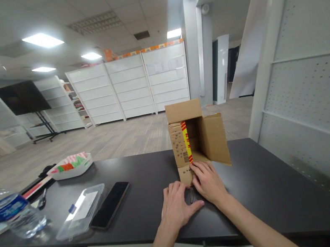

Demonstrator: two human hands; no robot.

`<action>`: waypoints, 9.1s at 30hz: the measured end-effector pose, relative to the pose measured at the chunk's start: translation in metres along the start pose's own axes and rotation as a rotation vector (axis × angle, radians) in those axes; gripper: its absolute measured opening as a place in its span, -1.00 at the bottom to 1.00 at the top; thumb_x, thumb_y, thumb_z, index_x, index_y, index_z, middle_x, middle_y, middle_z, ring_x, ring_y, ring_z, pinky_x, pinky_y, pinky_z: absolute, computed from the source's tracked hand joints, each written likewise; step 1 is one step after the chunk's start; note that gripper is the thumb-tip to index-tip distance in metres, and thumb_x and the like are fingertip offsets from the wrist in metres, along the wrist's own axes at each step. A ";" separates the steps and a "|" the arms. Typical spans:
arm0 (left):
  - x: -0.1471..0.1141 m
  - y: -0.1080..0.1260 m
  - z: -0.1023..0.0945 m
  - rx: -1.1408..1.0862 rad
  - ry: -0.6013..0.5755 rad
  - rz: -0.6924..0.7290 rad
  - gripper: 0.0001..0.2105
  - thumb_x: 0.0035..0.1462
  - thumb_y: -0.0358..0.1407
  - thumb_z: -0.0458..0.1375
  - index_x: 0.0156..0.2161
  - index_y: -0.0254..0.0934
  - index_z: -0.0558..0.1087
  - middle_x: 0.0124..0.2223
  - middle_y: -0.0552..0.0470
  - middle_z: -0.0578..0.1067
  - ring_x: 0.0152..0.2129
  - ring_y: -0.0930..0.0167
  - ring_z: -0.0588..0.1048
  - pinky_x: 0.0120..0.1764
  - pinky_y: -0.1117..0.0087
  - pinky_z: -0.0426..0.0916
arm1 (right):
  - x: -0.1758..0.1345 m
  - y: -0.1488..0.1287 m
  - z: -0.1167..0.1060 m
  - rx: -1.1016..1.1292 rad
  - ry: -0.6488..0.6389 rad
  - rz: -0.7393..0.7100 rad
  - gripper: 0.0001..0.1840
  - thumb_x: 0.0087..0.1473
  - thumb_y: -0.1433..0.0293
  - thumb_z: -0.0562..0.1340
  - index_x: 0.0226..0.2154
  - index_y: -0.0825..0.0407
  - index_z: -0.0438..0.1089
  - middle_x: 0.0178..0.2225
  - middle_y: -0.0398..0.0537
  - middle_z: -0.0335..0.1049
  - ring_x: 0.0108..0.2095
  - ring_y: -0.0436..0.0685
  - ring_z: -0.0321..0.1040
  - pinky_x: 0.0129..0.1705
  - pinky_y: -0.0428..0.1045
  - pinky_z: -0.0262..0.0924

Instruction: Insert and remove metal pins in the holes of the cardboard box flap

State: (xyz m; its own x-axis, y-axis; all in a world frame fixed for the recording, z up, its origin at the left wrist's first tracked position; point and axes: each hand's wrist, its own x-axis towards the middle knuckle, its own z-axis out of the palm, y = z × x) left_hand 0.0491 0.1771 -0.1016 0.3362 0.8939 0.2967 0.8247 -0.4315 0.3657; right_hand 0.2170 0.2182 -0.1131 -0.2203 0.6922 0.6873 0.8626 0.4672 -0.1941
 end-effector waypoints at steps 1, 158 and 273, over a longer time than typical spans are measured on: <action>0.000 0.000 0.000 0.001 -0.001 0.000 -0.49 -0.03 0.17 0.19 -0.13 -0.18 0.40 -0.10 -0.01 0.42 -0.11 0.24 0.35 -0.05 0.18 0.17 | 0.000 0.000 -0.001 0.002 0.004 0.001 -0.58 0.11 0.50 0.07 0.02 0.08 0.36 0.01 0.10 0.37 0.06 0.23 0.22 0.14 0.19 0.09; 0.000 0.003 -0.002 0.000 -0.009 -0.011 -0.74 0.04 -0.10 0.19 -0.19 -0.17 0.37 -0.14 0.02 0.43 -0.12 0.25 0.35 -0.09 0.22 0.17 | -0.027 -0.015 -0.029 0.363 -0.218 -0.044 -0.84 0.05 0.54 0.07 -0.45 -0.02 0.25 -0.42 -0.12 0.34 -0.40 0.05 0.29 -0.35 -0.07 0.16; 0.000 0.003 -0.004 -0.030 -0.009 0.001 -0.65 -0.04 0.01 0.28 -0.39 -0.22 0.34 -0.21 0.07 0.40 -0.14 0.29 0.34 -0.09 0.23 0.15 | -0.010 -0.006 -0.009 0.033 -0.124 -0.054 -0.64 0.18 0.46 0.03 -0.01 -0.01 0.36 0.12 0.08 0.30 0.17 0.25 0.16 0.22 0.30 0.00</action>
State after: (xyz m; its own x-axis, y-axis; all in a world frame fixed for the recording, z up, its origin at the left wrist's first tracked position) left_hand 0.0497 0.1749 -0.0969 0.3408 0.8946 0.2892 0.8103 -0.4355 0.3921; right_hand 0.2185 0.2038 -0.1126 -0.3221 0.7271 0.6062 0.8329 0.5221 -0.1837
